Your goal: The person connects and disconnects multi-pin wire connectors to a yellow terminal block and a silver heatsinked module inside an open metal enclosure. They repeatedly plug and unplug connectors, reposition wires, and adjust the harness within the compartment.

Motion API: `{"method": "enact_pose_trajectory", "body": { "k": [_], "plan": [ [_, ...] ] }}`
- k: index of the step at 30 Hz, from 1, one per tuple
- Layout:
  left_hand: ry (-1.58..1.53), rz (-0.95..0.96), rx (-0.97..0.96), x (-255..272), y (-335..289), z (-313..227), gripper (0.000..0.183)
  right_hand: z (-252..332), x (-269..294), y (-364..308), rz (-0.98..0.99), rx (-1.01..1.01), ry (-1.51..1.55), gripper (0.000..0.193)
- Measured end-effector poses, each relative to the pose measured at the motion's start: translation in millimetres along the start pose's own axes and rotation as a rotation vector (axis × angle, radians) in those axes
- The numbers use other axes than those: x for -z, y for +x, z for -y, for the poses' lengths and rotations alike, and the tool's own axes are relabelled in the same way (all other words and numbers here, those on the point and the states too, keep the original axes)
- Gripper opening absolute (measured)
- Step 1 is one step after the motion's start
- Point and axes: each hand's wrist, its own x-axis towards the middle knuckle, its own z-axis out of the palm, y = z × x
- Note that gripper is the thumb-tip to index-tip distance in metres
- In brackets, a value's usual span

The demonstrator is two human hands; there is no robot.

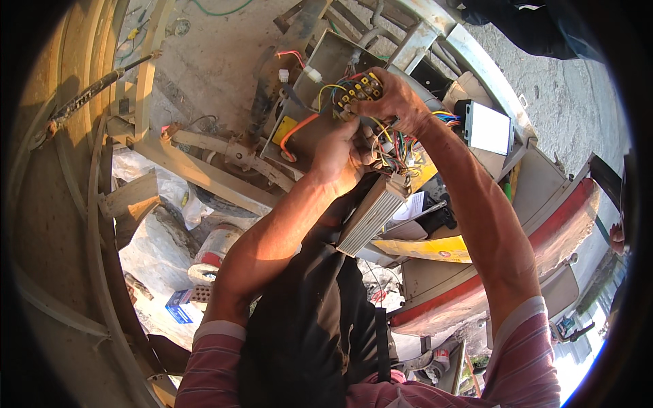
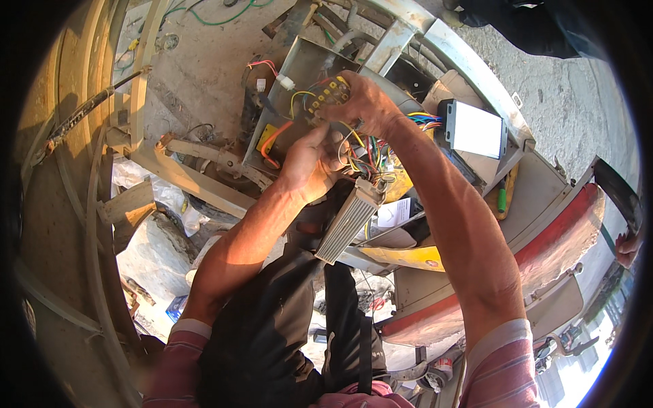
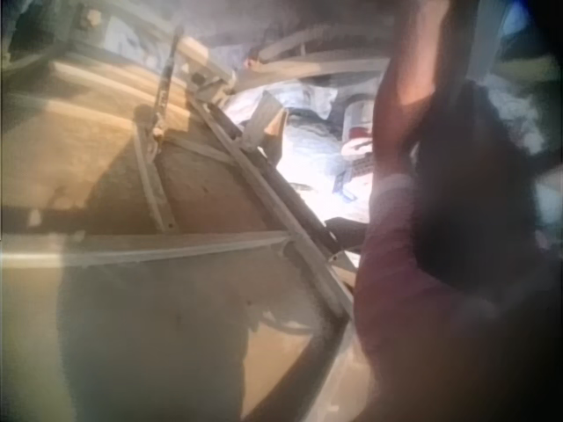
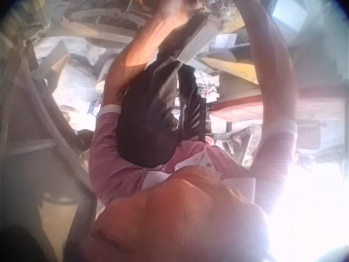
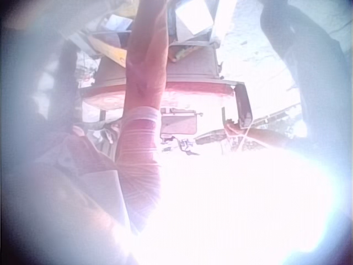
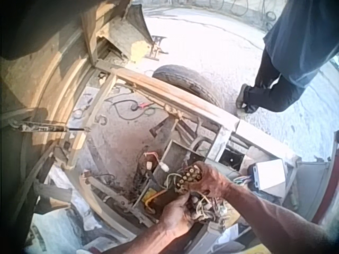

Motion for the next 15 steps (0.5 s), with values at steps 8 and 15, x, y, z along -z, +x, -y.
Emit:
{"method": "enact_pose_trajectory", "body": {
  "k": [8, 15],
  "plan": [
    [0.22, -0.314, 0.051, -21, -10, -9, 0.034, 7, 1, -4, 0.017, 0.004, 0.071, 0.06],
    [0.475, -0.456, -0.045, -36, -11, -24, 0.029, 9, -2, -4, -0.009, -0.037, 0.014, 0.058]
  ]
}}
